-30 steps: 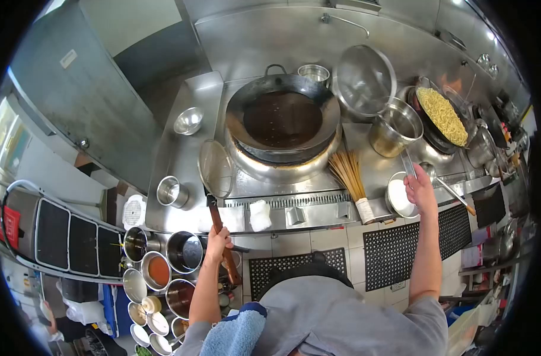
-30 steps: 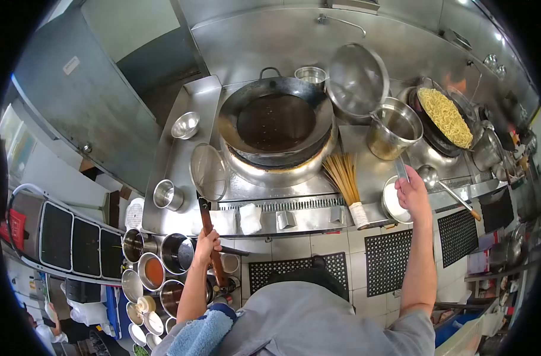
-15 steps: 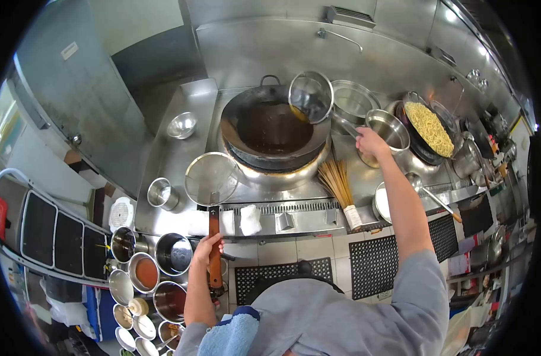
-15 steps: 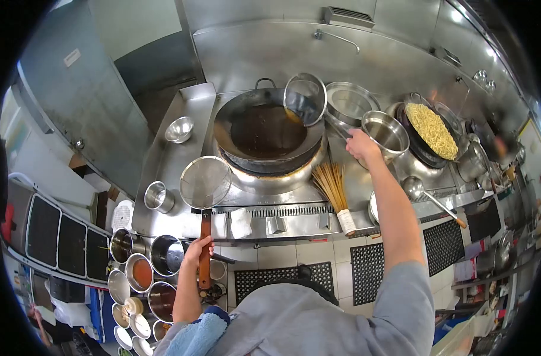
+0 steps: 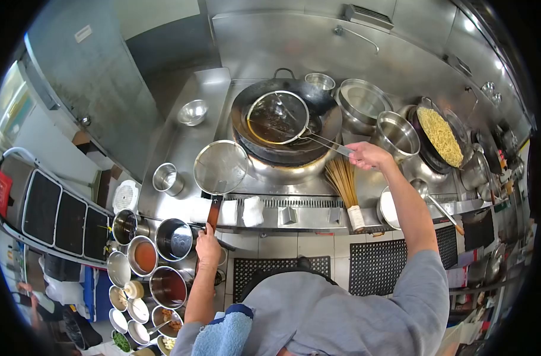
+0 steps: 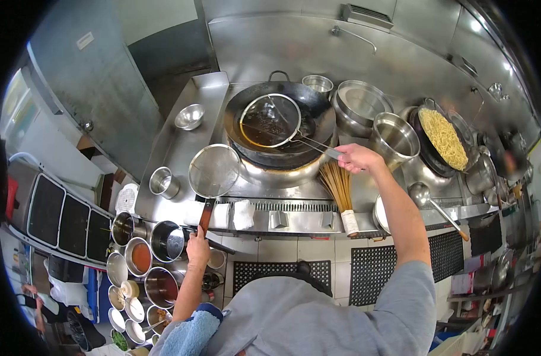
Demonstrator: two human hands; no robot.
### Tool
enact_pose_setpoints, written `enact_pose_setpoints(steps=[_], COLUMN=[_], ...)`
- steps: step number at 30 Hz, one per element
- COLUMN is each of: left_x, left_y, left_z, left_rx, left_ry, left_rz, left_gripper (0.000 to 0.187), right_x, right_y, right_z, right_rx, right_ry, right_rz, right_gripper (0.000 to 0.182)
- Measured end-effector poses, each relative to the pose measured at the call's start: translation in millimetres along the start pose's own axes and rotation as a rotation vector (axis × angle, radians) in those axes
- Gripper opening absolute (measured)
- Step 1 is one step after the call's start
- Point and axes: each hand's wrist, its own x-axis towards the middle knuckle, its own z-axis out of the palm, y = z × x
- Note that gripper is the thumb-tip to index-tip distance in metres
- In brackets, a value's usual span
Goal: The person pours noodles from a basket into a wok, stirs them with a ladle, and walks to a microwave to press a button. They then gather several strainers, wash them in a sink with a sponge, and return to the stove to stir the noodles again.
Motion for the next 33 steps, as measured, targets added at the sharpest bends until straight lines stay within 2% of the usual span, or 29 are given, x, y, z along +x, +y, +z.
enact_pose_setpoints(steps=[1, 4, 9, 10, 11, 13, 14, 15, 18, 21, 23, 26, 29, 33], left_x=[0, 1, -7, -11, -14, -20, -22, -26, -42, -52, -53, -52, -51, -47], left_y=[2, 10, 9, 12, 14, 16, 19, 24, 39, 50, 56, 60, 68, 93], left_z=[0, -14, -1, -7, -11, -9, -9, -14, -27, -30, -33, -37, -49, -55], left_rx=[0.012, -0.004, 0.009, 0.025, 0.043, 0.028, 0.019, -0.031, -0.192, -0.349, -0.397, -0.447, -0.457, -0.537], left_ry=[0.061, 0.018, 0.040, 0.033, 0.025, 0.176, 0.253, 0.253, 0.262, 0.225, 0.226, 0.199, 0.175, 0.077], left_rz=[0.022, -0.015, -0.046, -0.050, -0.053, 0.013, 0.047, 0.106, 0.270, 0.342, 0.366, 0.418, 0.503, 0.647], left_gripper=[0.055, 0.054, 0.056, 0.056, 0.055, 0.055, 0.055, 0.055, 0.052, 0.049, 0.044, 0.037, 0.032, 0.031], right_x=[-4, -14, -10, -9, -8, -6, -5, -2, 2, 17, 17, -26, -29, -32], right_y=[1, 5, 24, 25, 23, 13, 7, 0, -19, -5, -5, -40, -20, -4], right_z=[3, 17, 39, 42, 40, 30, 26, 12, -21, -73, -80, -54, -58, -35], right_rx=[0.035, 0.146, 0.361, 0.394, 0.360, 0.292, 0.215, 0.073, -0.447, -0.939, -0.956, -0.604, -0.326, -0.271], right_ry=[-0.009, -0.020, -0.020, 0.000, 0.082, 0.245, 0.424, 0.491, 0.742, 0.917, 0.867, 0.563, 0.405, 0.232], right_rz=[-0.013, -0.052, -0.160, -0.189, -0.215, -0.263, -0.296, -0.282, -0.351, -0.484, -0.382, 0.005, 0.059, 0.052], right_gripper=[0.056, 0.053, 0.048, 0.031, 0.032, 0.035, 0.047, 0.051, 0.046, 0.041, 0.041, 0.046, 0.047, 0.040])
